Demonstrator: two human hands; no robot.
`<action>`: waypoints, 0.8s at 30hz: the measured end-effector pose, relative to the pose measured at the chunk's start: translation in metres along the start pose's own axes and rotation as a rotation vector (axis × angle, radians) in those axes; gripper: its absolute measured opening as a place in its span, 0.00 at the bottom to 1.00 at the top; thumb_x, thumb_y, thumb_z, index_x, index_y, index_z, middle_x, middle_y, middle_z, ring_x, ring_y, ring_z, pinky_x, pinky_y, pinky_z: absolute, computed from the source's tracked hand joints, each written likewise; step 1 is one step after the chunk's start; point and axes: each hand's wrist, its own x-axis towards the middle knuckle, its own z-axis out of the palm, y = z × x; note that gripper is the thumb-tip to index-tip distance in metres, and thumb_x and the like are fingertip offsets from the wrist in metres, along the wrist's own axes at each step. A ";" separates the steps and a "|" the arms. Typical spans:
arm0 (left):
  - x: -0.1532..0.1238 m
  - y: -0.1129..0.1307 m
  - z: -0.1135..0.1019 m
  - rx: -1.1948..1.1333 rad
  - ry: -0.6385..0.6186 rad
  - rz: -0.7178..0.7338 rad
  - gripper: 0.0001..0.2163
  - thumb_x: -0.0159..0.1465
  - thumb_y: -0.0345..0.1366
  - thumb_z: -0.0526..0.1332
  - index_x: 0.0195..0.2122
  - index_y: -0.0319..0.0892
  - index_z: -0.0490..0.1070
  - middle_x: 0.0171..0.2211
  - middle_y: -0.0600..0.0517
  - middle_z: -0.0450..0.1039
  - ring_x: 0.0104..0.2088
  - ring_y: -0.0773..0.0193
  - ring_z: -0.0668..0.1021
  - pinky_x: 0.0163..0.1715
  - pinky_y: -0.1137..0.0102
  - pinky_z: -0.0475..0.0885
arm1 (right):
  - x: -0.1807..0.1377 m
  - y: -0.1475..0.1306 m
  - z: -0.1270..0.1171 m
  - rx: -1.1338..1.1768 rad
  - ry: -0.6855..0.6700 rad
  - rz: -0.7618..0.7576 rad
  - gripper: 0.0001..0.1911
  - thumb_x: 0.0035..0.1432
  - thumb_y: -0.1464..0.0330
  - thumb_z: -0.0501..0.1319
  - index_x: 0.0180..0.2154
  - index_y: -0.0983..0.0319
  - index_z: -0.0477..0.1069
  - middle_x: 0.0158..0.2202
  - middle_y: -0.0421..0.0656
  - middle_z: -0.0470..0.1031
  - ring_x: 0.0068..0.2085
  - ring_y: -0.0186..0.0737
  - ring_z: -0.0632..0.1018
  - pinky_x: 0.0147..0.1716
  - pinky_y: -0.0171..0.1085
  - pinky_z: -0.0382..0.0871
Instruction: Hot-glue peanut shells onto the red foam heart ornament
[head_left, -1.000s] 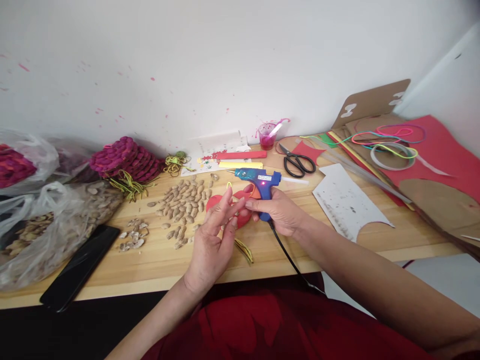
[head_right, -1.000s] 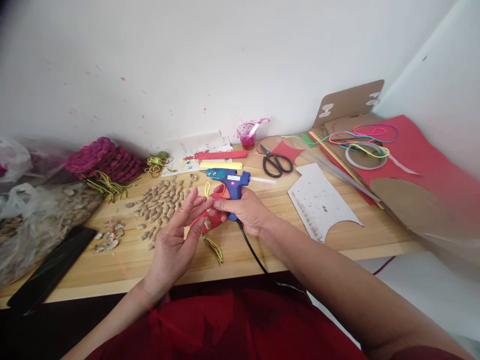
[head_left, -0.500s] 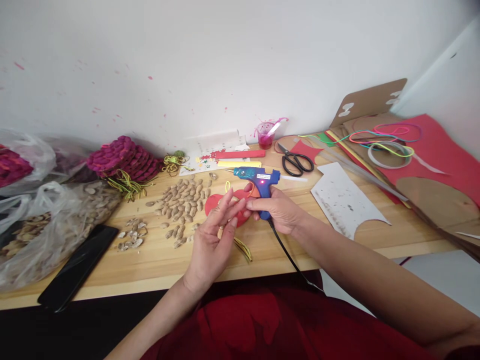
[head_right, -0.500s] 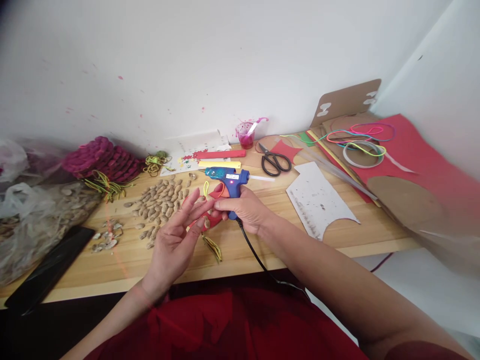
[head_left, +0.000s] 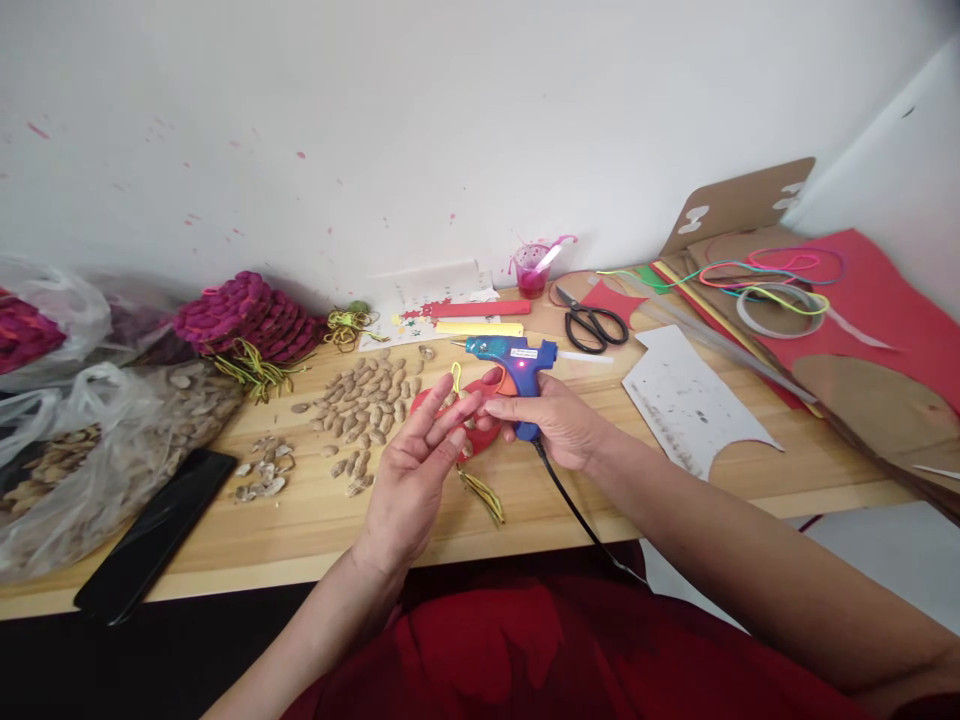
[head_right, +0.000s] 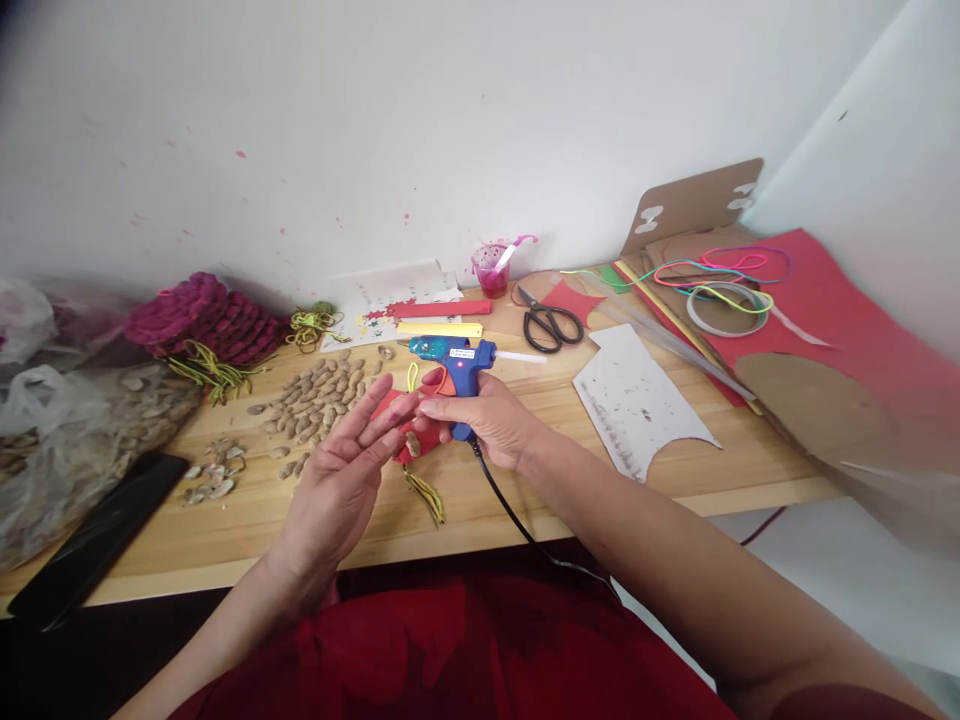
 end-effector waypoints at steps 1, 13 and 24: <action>0.000 0.000 0.000 0.008 -0.001 0.004 0.27 0.65 0.32 0.66 0.65 0.55 0.66 0.59 0.51 0.76 0.64 0.60 0.72 0.66 0.62 0.64 | 0.000 0.000 0.000 -0.001 0.002 -0.007 0.13 0.46 0.70 0.75 0.37 0.61 0.78 0.31 0.42 0.83 0.32 0.38 0.82 0.25 0.32 0.67; 0.006 -0.003 -0.007 0.621 0.133 0.414 0.16 0.64 0.36 0.68 0.53 0.51 0.78 0.48 0.50 0.81 0.45 0.61 0.81 0.44 0.66 0.78 | 0.001 0.002 0.001 -0.030 0.029 0.032 0.11 0.46 0.69 0.76 0.33 0.63 0.79 0.29 0.42 0.82 0.29 0.36 0.81 0.23 0.30 0.68; 0.019 0.010 -0.004 1.153 0.037 0.878 0.01 0.65 0.33 0.67 0.37 0.44 0.79 0.33 0.51 0.79 0.37 0.62 0.77 0.40 0.66 0.73 | 0.000 0.004 -0.005 -0.142 0.015 0.001 0.14 0.48 0.69 0.76 0.38 0.60 0.80 0.32 0.41 0.83 0.30 0.35 0.81 0.23 0.30 0.71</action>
